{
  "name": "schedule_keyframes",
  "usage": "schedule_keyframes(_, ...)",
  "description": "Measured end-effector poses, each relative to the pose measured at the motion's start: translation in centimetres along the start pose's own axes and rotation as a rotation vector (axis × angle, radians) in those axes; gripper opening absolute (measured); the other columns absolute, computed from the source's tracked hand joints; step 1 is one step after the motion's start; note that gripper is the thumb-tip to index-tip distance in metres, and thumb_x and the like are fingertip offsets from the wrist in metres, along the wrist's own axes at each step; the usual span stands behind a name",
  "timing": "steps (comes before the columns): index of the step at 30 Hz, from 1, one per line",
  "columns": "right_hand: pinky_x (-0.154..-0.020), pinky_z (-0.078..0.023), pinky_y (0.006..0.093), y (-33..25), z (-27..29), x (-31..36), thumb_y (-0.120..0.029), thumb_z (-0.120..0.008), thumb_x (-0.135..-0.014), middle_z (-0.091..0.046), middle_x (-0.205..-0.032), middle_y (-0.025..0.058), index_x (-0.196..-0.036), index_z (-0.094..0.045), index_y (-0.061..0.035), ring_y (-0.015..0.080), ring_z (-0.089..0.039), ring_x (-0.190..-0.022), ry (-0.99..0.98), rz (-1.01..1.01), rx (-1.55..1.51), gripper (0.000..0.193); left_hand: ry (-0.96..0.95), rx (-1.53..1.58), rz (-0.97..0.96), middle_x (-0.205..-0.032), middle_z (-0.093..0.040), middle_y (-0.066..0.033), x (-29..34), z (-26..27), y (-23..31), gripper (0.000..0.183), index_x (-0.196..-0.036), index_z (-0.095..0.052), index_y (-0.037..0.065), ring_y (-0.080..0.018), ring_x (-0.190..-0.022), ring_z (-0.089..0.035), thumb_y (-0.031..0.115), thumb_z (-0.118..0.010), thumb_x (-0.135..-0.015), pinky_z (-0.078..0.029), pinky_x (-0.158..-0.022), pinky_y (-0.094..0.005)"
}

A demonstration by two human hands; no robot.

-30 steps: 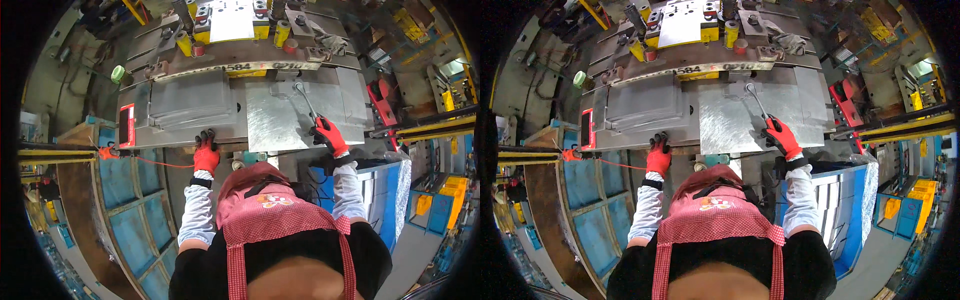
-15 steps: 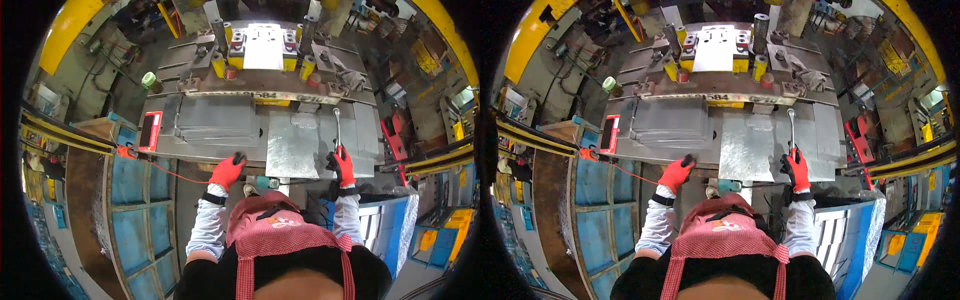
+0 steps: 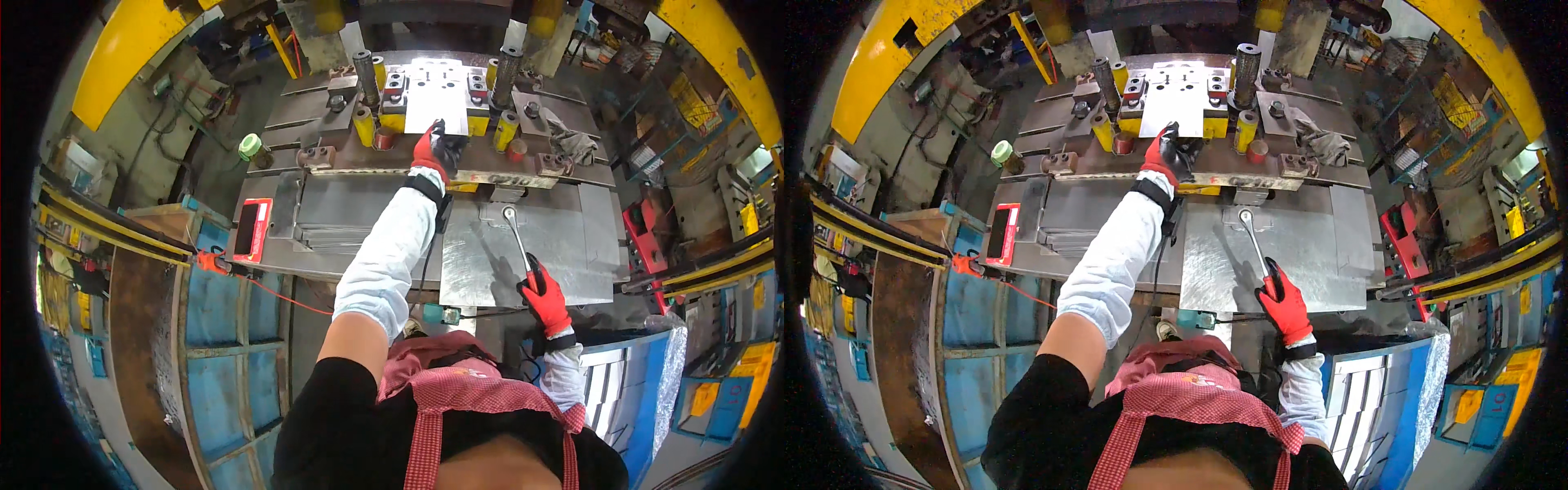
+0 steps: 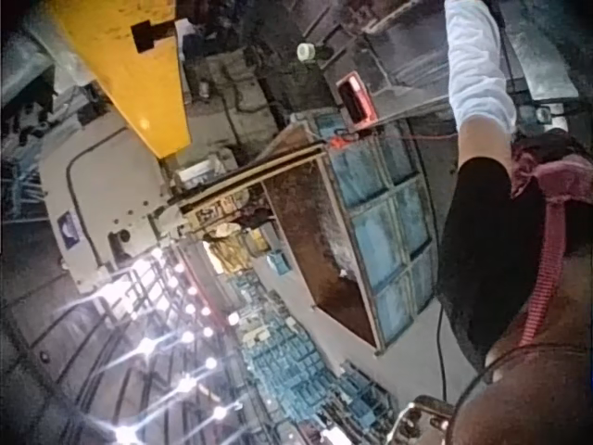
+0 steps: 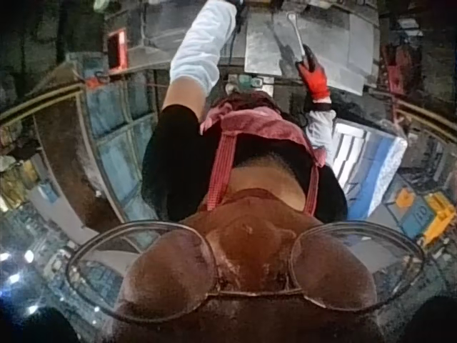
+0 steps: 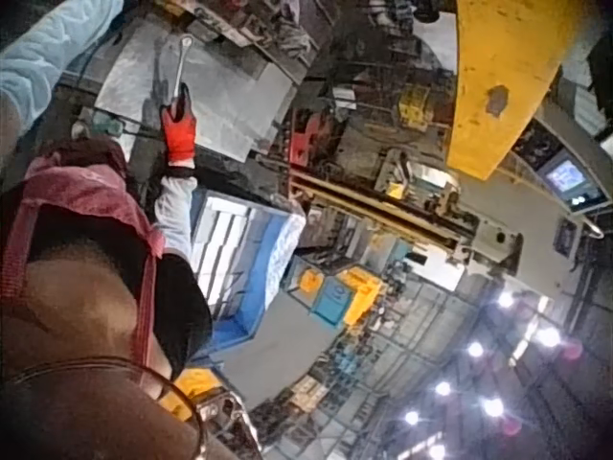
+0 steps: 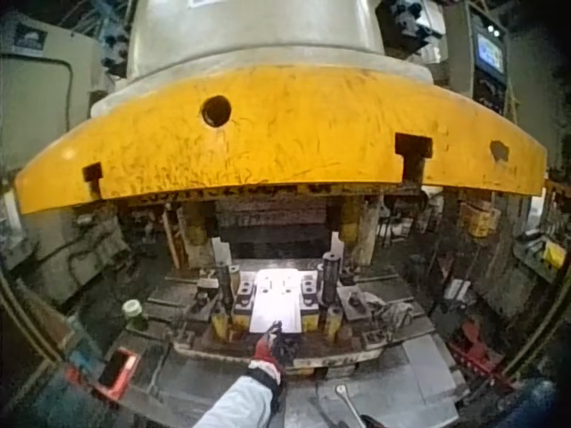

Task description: Operating an industrial press machine to stamp metal sheets, involving placing material, using tools for adjustments, and cleaning the workspace.

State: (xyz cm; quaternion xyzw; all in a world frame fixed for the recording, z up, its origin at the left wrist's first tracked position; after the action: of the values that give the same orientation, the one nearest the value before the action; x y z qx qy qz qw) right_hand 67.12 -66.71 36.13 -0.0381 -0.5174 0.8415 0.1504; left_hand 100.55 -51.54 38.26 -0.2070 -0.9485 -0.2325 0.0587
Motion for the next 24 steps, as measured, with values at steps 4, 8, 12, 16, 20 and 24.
schedule_keyframes(4, -0.068, -0.043, 0.0284, 0.1, -0.1, -0.1, -0.013, -0.062, -0.071, -0.056, -0.078, 0.0103, -0.125, -0.041, -0.0079, 0.014, -0.053, -0.069, -0.011, -0.018, -0.01, 0.057, -0.016, -0.836, -0.577, -0.08, -0.061, -0.0058, -1.5, 4.7, 4.7, 0.016, -0.091, -0.059, 0.009, -0.0219, -0.069, -0.059, 0.021, -0.058, -0.08, -0.049, -0.07, -0.0347)
schedule_keyframes(8, -0.063, -0.041, 0.0253, -4.4, 2.9, 1.0, -0.008, -0.06, -0.071, -0.05, -0.066, 0.0054, -0.126, -0.04, -0.0066, 0.0115, -0.046, -0.061, 0.079, 0.001, -0.083, 0.058, 0.099, -0.952, -0.583, -0.086, -0.063, -0.0033, 7.5, 1.4, 8.6, 0.018, -0.091, -0.062, 0.004, -0.0136, -0.073, -0.057, 0.005, -0.056, -0.074, -0.045, -0.069, -0.0279)
schedule_keyframes(12, -0.06, -0.042, 0.0253, -7.8, 3.7, 0.3, -0.005, -0.059, -0.07, -0.045, -0.063, 0.0048, -0.128, -0.038, -0.007, 0.0115, -0.045, -0.057, 0.064, 0.175, 0.051, 0.062, -0.058, -1.448, -0.496, -0.085, -0.063, -0.0039, 13.1, 1.4, 15.9, 0.017, -0.089, -0.062, 0.003, -0.0127, -0.078, -0.056, 0.005, -0.054, -0.074, -0.042, -0.077, -0.025)
schedule_keyframes(16, -0.068, -0.043, 0.0294, -11.5, 3.3, -1.2, -0.007, -0.062, -0.068, -0.052, -0.073, 0.0113, -0.127, -0.039, -0.0083, 0.0213, -0.052, -0.068, -0.089, 0.465, 0.155, 0.063, -0.548, -1.861, -0.581, -0.094, -0.059, -0.0059, 15.5, -2.3, 16.6, 0.018, -0.088, -0.062, 0.006, -0.0195, -0.09, -0.053, 0.005, -0.048, -0.077, -0.039, -0.083, -0.0303)
schedule_keyframes(20, -0.074, -0.043, 0.0326, -11.1, 1.3, -2.9, -0.012, -0.065, -0.066, -0.054, -0.088, 0.0171, -0.126, -0.04, -0.0088, 0.0343, -0.052, -0.082, -0.232, 0.544, 0.21, 0.065, -0.697, -1.908, -0.337, -0.101, -0.056, -0.0068, 13.8, -3.1, 16.0, 0.02, -0.092, -0.061, 0.006, -0.02, -0.095, -0.051, 0.012, -0.048, -0.079, -0.036, -0.087, -0.0292)
schedule_keyframes(24, -0.083, -0.038, 0.0269, -7.5, -0.2, -2.3, -0.01, -0.062, -0.068, -0.053, -0.104, 0.002, -0.129, -0.035, -0.003, 0.0109, -0.048, -0.091, -0.554, 0.041, -0.488, 0.067, -0.895, -1.851, -0.387, -0.104, -0.059, -0.0092, 11.8, -1.9, 15.8, 0.021, -0.095, -0.061, 0.004, -0.0233, -0.098, -0.052, 0.009, -0.053, -0.076, -0.039, -0.086, -0.033)
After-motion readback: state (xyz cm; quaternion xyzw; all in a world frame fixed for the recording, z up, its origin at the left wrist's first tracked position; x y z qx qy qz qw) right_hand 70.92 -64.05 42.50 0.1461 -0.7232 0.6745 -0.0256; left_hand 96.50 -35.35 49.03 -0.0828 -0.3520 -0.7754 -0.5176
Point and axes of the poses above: each hand's wrist, its own x-axis away from the middle knuckle, its own z-axis out of the back of the hand, y = z × x, the point moved 1 cm from there along -x, towards the middle knuckle
